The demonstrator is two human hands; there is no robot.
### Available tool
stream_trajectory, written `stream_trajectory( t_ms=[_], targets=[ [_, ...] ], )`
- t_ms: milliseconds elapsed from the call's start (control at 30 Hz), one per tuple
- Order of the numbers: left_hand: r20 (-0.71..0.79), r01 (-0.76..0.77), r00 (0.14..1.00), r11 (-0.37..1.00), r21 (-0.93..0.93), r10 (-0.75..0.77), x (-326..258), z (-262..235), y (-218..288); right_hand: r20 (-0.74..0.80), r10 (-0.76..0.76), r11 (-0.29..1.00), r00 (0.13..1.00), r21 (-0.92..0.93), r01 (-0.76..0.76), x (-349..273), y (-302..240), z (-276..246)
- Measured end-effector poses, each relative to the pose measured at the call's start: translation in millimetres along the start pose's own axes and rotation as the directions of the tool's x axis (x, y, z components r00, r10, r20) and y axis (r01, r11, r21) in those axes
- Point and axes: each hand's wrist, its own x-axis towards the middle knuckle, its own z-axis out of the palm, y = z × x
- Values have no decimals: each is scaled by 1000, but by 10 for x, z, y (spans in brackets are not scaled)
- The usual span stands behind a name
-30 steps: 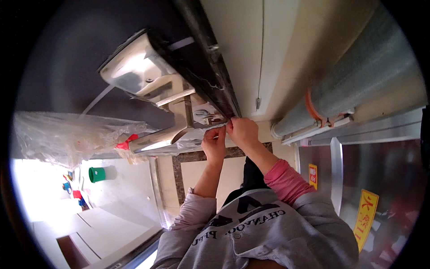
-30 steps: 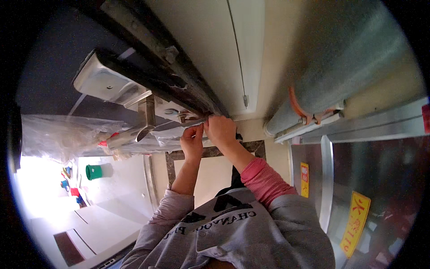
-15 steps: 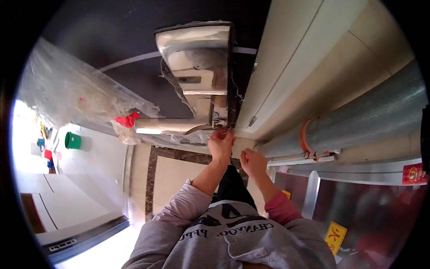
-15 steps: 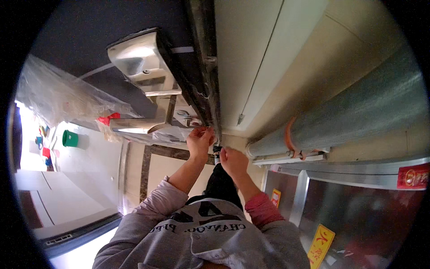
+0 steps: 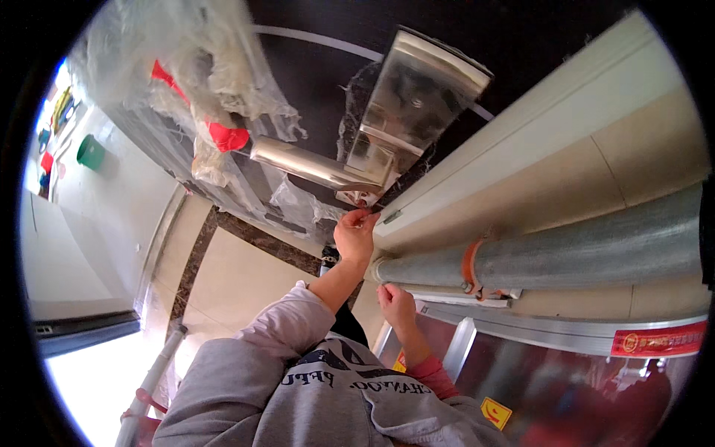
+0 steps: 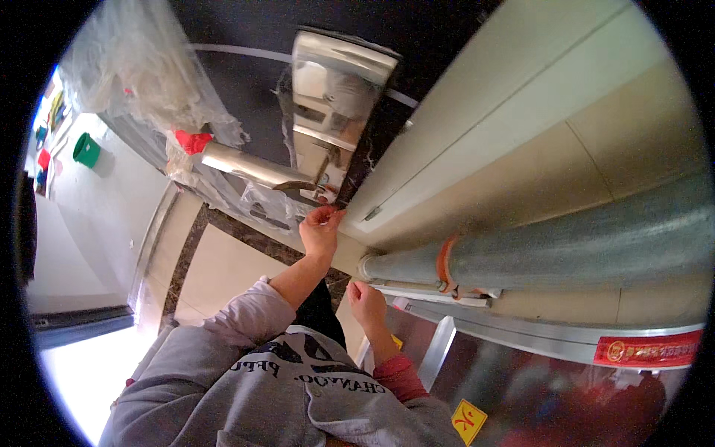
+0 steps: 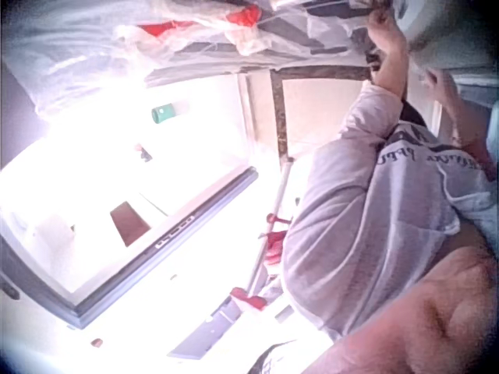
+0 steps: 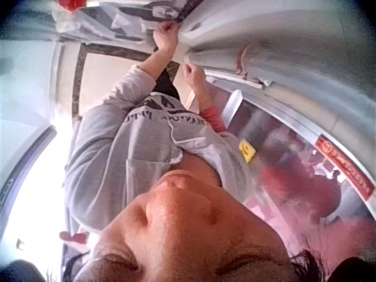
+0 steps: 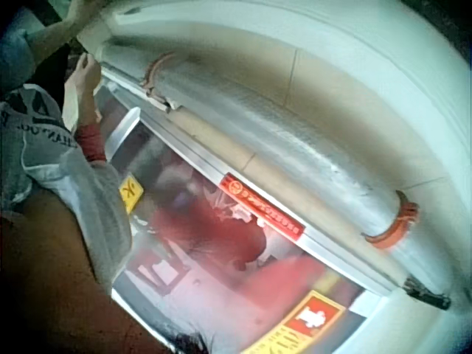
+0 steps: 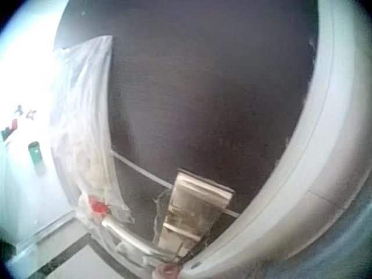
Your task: The person removes plastic film and tape from a stainless steel door handle and then uses a hex key to tighten or adjust the lock mechanism.
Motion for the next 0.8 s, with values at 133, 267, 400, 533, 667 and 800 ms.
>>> stream_trajectory(
  t_ms=[133,267,400,533,667,800],
  targets=[
    [95,77,993,988,-133,-65,39,4,-53,-11,-56,994,998,92,57,30,8,-29],
    [98,-230,968,972,-40,233,134,-59,-162,78,-22,988,997,155,9,-21,-75,-3],
    [150,-323,938,946,42,314,61,-143,-154,220,-38,990,975,138,8,-115,-234,-57],
    [56,-352,934,936,-22,353,-86,-155,-108,277,-56,998,959,36,48,-114,-169,-57],
    [-49,-252,966,968,12,253,-111,-211,12,331,-20,998,944,-45,37,-193,-280,-260],
    [-83,-219,971,974,57,223,-22,-77,-15,372,-108,986,922,-76,146,-177,-274,-313]
  ],
)
